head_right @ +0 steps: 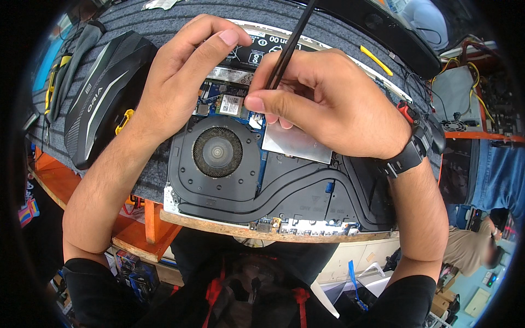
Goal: The person works on the internal components of a disassembled laptop, using tweezers to manipulate small connectors and wires on the motherboard. They remove the cooling fan assembly and place it on the workbench, then continue to adjust components within the chassis.
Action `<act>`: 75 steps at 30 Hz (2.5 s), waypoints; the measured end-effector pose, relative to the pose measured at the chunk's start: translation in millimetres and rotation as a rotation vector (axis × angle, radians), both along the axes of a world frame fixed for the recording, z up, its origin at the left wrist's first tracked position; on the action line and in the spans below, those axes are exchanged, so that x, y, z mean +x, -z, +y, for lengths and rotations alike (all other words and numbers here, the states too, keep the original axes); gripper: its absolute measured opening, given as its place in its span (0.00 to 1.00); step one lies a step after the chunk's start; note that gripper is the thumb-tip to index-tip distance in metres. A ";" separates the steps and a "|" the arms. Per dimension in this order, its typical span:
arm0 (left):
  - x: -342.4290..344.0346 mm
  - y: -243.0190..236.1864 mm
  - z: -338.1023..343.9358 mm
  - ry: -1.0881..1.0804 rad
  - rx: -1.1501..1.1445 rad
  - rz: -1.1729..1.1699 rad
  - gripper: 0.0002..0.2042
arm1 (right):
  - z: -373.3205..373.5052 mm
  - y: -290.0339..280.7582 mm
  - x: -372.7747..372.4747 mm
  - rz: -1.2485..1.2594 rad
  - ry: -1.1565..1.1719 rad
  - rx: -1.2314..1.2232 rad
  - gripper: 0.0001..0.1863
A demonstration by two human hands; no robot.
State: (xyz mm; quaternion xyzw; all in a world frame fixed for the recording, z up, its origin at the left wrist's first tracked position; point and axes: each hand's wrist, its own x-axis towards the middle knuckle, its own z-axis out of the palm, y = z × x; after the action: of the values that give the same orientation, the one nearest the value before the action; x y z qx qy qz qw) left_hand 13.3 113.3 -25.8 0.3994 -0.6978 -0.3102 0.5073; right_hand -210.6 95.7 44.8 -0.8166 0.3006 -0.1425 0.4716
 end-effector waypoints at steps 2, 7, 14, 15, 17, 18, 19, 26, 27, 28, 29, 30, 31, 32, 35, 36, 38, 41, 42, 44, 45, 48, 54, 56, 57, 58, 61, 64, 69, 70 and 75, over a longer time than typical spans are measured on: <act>0.2 0.0 -0.3 0.004 -0.004 0.001 0.14 | -2.7 0.5 -1.4 0.009 -0.020 -0.024 0.07; -1.0 -1.4 0.5 -0.007 0.009 0.008 0.14 | 0.9 -1.3 1.4 0.037 0.036 -0.004 0.07; -1.5 -1.7 0.3 -0.007 0.016 0.020 0.14 | 12.9 -5.8 9.8 0.121 0.195 0.018 0.08; -1.4 -1.9 0.4 -0.006 0.020 0.021 0.14 | 13.6 -6.6 10.2 0.136 0.206 0.015 0.08; -0.8 -1.4 0.8 -0.016 0.011 0.003 0.14 | 10.8 -5.0 6.3 0.109 0.150 0.013 0.07; -0.6 -1.3 0.8 -0.021 0.007 -0.006 0.14 | 8.7 -4.1 4.1 0.096 0.122 0.012 0.07; -0.5 -1.3 0.9 -0.024 0.005 -0.008 0.14 | 6.5 -3.5 2.7 0.076 0.092 0.014 0.07; 0.2 0.0 -0.7 -0.016 0.000 -0.009 0.14 | -2.9 -0.9 -0.7 0.020 -0.040 -0.036 0.07; -0.1 0.2 -0.9 -0.015 0.001 -0.008 0.14 | -3.2 -1.5 -0.8 0.029 -0.046 -0.047 0.07; -0.6 -0.1 -0.7 -0.015 0.007 -0.003 0.14 | -2.7 -1.8 -0.7 0.029 -0.031 -0.034 0.07; -0.8 -0.5 0.1 -0.017 0.013 0.002 0.14 | -1.6 -2.0 0.2 0.029 -0.018 -0.021 0.07; -1.1 -1.0 0.6 -0.019 0.019 0.007 0.14 | -0.3 -2.3 1.2 0.030 -0.004 -0.008 0.07; -1.2 -1.6 0.8 -0.019 0.017 0.006 0.14 | 1.7 -2.7 2.0 0.049 0.033 -0.001 0.07; -1.1 -2.1 0.9 -0.019 0.016 0.005 0.14 | 4.2 -3.1 2.9 0.068 0.069 0.007 0.07; -1.1 -2.2 0.8 -0.020 0.012 0.005 0.14 | 10.6 -5.2 7.4 0.105 0.143 -0.017 0.07; -1.0 -2.3 0.6 -0.020 0.011 0.006 0.13 | 11.7 -5.7 8.7 0.114 0.162 -0.034 0.07; -0.9 -1.8 0.6 -0.006 0.040 0.031 0.13 | 12.0 -5.4 9.8 0.123 0.180 -0.024 0.08; -1.5 -1.0 0.7 0.004 0.057 0.044 0.13 | 11.8 -3.0 9.1 0.107 0.193 -0.002 0.08; -1.5 -0.9 0.9 0.004 0.059 0.043 0.13 | 11.4 -2.2 9.2 0.097 0.194 0.006 0.08; -1.9 -1.4 1.2 -0.009 0.038 0.031 0.13 | 10.4 -3.6 9.1 0.104 0.188 0.029 0.08; -2.0 -1.5 1.3 -0.015 0.028 0.026 0.13 | 9.7 -4.1 8.7 0.108 0.185 0.040 0.08; -1.1 -1.2 0.9 -0.032 0.003 -0.009 0.14 | 3.6 -1.5 2.8 0.059 0.086 0.033 0.07; -0.9 -0.6 -0.6 -0.023 -0.005 -0.008 0.13 | -1.6 0.5 0.4 -0.008 -0.019 -0.024 0.07; -1.2 -0.2 -0.6 -0.018 0.002 0.002 0.13 | -0.7 0.1 0.5 0.009 -0.002 -0.022 0.07; -1.0 -0.1 -0.4 -0.017 0.006 0.006 0.13 | 0.0 -0.2 0.9 0.017 0.006 -0.020 0.07; -0.9 -0.2 -0.3 -0.021 0.009 0.003 0.13 | 1.4 -1.3 1.9 0.048 0.046 -0.001 0.07; -0.6 -0.3 0.4 -0.027 0.025 0.009 0.13 | 8.5 -4.3 7.6 0.119 0.155 0.038 0.07; -2.0 -1.1 1.3 -0.015 0.053 0.038 0.14 | 13.8 -5.3 10.4 0.140 0.227 0.046 0.07; -1.5 0.0 0.4 -0.026 0.006 -0.003 0.14 | 10.1 -4.7 6.4 0.113 0.154 0.044 0.07; -1.5 -0.7 0.3 -0.027 0.007 -0.005 0.14 | 8.1 -4.8 4.8 0.102 0.118 0.027 0.07; -0.9 -0.2 0.3 -0.033 0.006 -0.017 0.14 | -1.4 1.5 -0.1 0.026 -0.011 -0.003 0.07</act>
State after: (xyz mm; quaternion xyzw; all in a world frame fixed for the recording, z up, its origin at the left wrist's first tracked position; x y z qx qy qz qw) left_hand 12.5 113.5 -25.6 0.4151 -0.6945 -0.3006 0.5049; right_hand -210.8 94.2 43.3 -0.8208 0.3021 -0.1298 0.4671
